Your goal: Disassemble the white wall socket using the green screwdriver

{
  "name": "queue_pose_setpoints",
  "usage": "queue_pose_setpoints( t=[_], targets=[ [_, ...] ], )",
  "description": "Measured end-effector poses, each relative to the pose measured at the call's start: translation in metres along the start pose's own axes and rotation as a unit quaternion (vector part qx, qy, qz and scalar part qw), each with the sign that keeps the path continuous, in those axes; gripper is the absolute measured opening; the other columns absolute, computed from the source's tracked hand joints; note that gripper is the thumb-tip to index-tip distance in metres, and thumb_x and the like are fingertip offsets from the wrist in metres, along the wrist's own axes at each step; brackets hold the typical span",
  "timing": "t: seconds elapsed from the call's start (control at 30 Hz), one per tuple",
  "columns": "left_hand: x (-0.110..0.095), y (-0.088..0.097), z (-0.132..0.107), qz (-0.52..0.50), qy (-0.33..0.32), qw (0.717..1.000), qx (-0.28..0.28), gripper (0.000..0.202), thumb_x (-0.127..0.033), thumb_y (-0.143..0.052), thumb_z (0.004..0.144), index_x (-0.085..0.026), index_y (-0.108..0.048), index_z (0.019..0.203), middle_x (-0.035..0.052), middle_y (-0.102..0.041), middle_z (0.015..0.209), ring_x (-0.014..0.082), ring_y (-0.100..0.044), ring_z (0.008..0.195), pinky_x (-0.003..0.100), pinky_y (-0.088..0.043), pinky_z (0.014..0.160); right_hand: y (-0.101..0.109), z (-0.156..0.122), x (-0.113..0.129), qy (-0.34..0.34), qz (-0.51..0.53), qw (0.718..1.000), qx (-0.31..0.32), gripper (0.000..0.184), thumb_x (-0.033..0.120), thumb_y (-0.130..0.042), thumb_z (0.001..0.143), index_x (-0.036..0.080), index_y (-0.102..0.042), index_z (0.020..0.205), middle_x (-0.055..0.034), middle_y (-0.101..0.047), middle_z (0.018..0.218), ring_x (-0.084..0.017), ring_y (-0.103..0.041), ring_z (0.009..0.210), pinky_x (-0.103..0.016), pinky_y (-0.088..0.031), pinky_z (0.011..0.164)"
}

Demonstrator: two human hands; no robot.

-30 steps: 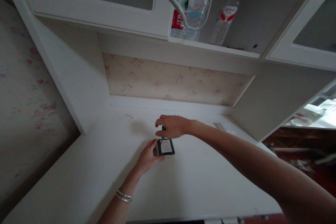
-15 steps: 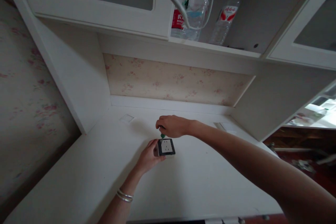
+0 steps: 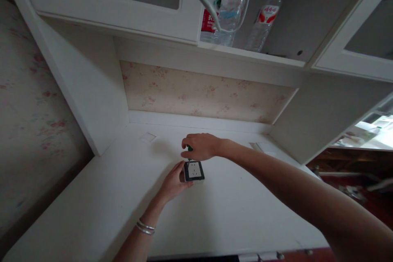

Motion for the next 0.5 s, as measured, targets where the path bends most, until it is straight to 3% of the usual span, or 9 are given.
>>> queue_pose_setpoints(
  t=[0.07,0.13,0.17,0.23,0.33,0.4,0.5],
  targets=[
    [-0.001,0.000,0.000,0.010,-0.014,1.000,-0.004,0.078,-0.025,-0.079,0.062,-0.023,-0.045,0.131,0.0089,-0.047,0.137,0.0272,-0.044,0.125,0.038,-0.032,0.107,0.003,0.000,-0.001,-0.004,-0.006,1.000,-0.015,0.027,0.033,-0.043,0.091,0.018,-0.063,0.099,-0.0111,-0.063,0.102,-0.027,-0.062,0.091,-0.034,-0.047,0.070],
    [-0.003,-0.001,0.000,0.006,-0.028,1.000,0.001,0.078,-0.025,-0.079,0.063,-0.023,-0.044,0.132,0.0083,-0.048,0.135,0.0262,-0.046,0.123,0.037,-0.034,0.105,0.002,0.000,0.005,0.028,0.010,0.999,-0.013,0.024,0.022,-0.048,0.085,0.019,-0.061,0.105,-0.0106,-0.060,0.109,-0.023,-0.062,0.092,-0.031,-0.047,0.071],
    [-0.003,-0.002,0.000,0.002,-0.031,1.000,0.005,0.078,-0.024,-0.078,0.063,-0.024,-0.043,0.133,0.0080,-0.048,0.135,0.0257,-0.047,0.122,0.036,-0.036,0.104,0.001,-0.001,0.008,0.044,0.020,0.999,-0.006,0.031,0.019,-0.054,0.080,0.020,-0.059,0.110,-0.0099,-0.057,0.115,-0.022,-0.062,0.092,-0.029,-0.047,0.070],
    [-0.002,-0.002,0.000,-0.003,-0.031,1.000,0.007,0.079,-0.024,-0.078,0.064,-0.024,-0.042,0.134,0.0082,-0.048,0.135,0.0252,-0.049,0.120,0.036,-0.037,0.103,-0.001,-0.001,0.008,0.047,0.030,0.998,0.006,0.044,0.023,-0.062,0.073,0.022,-0.055,0.116,-0.0092,-0.054,0.121,-0.023,-0.061,0.092,-0.028,-0.047,0.066],
    [-0.001,-0.001,0.001,0.003,-0.025,1.000,0.003,0.078,-0.024,-0.078,0.063,-0.022,-0.043,0.133,0.0093,-0.047,0.136,0.0258,-0.048,0.121,0.036,-0.036,0.104,0.002,-0.001,-0.003,-0.003,0.009,1.000,-0.012,0.032,0.036,-0.052,0.084,0.020,-0.058,0.111,-0.0102,-0.060,0.109,-0.027,-0.061,0.091,-0.034,-0.048,0.067],
    [-0.001,-0.001,0.001,0.002,-0.025,1.000,0.004,0.077,-0.024,-0.078,0.063,-0.022,-0.044,0.132,0.0096,-0.047,0.136,0.0266,-0.047,0.122,0.037,-0.035,0.104,0.003,-0.001,-0.002,0.000,0.007,1.000,-0.023,0.028,0.029,-0.044,0.088,0.019,-0.058,0.110,-0.0106,-0.061,0.106,-0.027,-0.061,0.091,-0.035,-0.047,0.070],
    [-0.002,-0.001,0.001,-0.010,-0.019,1.000,0.005,0.077,-0.023,-0.078,0.062,-0.023,-0.044,0.132,0.0102,-0.047,0.136,0.0276,-0.047,0.122,0.039,-0.034,0.104,0.000,-0.001,0.006,0.044,0.029,0.999,-0.008,0.043,0.020,-0.056,0.076,0.021,-0.052,0.119,-0.0097,-0.056,0.118,-0.023,-0.061,0.091,-0.030,-0.047,0.068]
  ],
)
Point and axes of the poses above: each hand's wrist, its own z-axis towards the middle knuckle, its own y-axis out of the back of the hand, x = y × z, the point moved 10 cm from there along z, towards the middle knuckle
